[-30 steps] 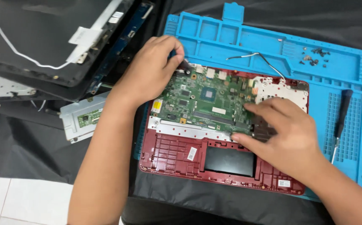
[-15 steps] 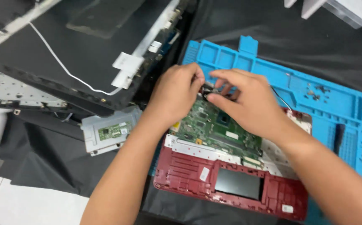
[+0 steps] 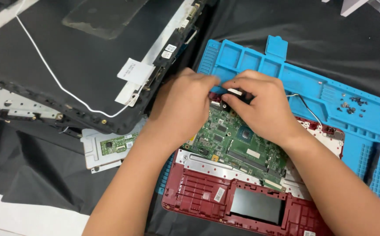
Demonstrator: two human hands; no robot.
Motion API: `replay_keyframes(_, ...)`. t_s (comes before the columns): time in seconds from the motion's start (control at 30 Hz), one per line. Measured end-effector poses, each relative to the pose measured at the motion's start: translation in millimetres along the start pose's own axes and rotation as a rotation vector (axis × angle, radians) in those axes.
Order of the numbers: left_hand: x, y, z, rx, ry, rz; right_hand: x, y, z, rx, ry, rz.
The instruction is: The person pries the black bezel off a red Acer laptop screen assembly using a screwdriver, then lifts the bezel frame away and separates the screen panel from the lid. They then open the laptop base, lift out the green motherboard, and work on detaching a small connector component from it by hand.
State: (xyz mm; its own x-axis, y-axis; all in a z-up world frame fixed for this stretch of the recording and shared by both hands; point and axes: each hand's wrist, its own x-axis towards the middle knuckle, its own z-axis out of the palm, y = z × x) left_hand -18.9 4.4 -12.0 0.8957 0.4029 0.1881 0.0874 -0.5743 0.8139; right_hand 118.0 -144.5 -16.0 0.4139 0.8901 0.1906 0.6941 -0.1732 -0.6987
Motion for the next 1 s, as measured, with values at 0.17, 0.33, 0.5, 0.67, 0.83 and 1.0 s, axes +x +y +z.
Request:
replay_keyframes(0.17, -3, -4, -1, 0.546, -0.039, 0.257, 1, -14, -7, -0.184, -0.029, -0.203)
replay_keyframes(0.33, -7, -6, -2, 0.47, 0.003, 0.281, 9, -34, -13, -0.399, -0.134, -0.345)
replay_keyframes(0.5, -8, -10, 0, 0.41, 0.01, 0.23, 21, -46, -20, -0.578, -0.26, -0.366)
replay_keyframes(0.67, -9, -11, 2, 0.467, 0.017, 0.272, 21, -44, -19, -0.459, -0.309, -0.277)
replay_keyframes(0.83, -10, -13, 6, 0.511, -0.008, 0.262, 25, -42, -11, -0.562, -0.321, -0.211)
replay_keyframes(1.0, -10, -10, 3, 0.461, 0.019, 0.256, 30, -38, -12, -0.471, -0.302, -0.199)
